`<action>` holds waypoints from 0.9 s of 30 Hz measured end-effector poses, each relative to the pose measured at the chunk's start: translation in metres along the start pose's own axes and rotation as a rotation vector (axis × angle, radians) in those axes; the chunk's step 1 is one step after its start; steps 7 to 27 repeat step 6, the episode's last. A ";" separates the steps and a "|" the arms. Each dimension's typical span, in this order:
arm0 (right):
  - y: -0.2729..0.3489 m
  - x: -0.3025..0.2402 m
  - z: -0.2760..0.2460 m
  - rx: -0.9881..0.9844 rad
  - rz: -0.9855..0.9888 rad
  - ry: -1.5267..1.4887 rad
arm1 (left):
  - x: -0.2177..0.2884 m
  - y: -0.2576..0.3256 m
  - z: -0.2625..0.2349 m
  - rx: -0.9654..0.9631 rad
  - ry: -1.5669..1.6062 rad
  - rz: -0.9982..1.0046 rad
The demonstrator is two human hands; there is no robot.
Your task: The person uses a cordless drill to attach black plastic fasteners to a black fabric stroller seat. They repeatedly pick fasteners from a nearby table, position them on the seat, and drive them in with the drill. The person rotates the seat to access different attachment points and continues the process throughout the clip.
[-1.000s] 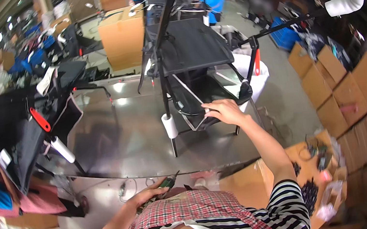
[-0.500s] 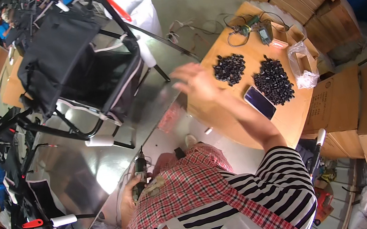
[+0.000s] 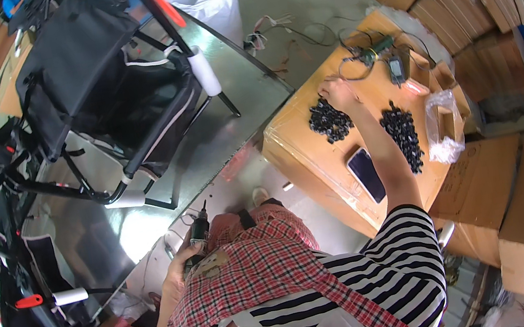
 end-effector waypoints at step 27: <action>-0.066 -0.067 -0.035 -0.022 0.119 -0.629 | -0.009 -0.002 -0.012 -0.020 0.019 0.188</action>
Point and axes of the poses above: each hand's wrist, its own y-axis away from the middle knuckle, its own z-axis out of the palm, x = y × z, the point moved 6 cm from there along -y, towards the middle knuckle, and after that the axes turned 7 degrees about -z, right-handed, at the moved point
